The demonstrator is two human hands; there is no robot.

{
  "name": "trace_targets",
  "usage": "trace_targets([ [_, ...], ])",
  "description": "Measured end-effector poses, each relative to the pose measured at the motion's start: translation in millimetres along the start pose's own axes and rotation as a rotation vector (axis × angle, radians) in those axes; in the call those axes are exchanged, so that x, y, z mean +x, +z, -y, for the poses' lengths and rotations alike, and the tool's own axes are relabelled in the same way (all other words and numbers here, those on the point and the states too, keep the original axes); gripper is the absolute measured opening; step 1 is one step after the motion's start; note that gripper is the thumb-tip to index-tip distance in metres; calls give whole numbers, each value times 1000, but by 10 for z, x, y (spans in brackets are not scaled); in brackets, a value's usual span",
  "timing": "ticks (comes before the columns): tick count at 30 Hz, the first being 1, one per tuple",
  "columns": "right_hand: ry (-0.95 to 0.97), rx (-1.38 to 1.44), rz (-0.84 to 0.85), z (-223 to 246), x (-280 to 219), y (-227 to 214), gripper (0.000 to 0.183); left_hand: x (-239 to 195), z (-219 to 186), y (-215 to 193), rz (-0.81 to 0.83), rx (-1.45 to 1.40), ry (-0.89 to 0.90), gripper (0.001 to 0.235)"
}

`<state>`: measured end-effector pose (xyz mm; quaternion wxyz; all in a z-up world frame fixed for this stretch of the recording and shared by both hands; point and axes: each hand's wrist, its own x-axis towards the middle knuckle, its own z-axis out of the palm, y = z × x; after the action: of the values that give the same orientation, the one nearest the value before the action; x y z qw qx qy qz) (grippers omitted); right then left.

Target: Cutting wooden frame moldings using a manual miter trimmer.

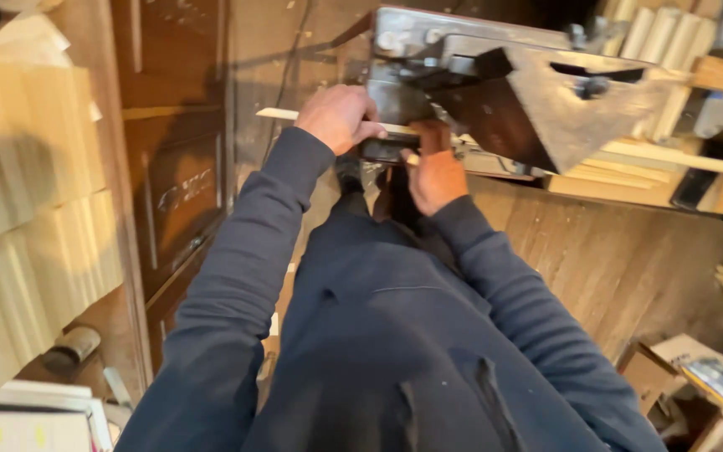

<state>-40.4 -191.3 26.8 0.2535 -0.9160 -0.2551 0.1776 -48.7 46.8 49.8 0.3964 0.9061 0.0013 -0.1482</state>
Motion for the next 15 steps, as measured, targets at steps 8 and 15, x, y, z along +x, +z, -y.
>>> trace_targets([
  [8, -85, -68, -21, 77, 4, 8, 46, -897, 1430, -116, -567, -664, 16, 41],
  [15, -225, -170, 23, -11, 20, 21, 40, -820, 1806, 1038, -735, -1965, 243, 49],
])
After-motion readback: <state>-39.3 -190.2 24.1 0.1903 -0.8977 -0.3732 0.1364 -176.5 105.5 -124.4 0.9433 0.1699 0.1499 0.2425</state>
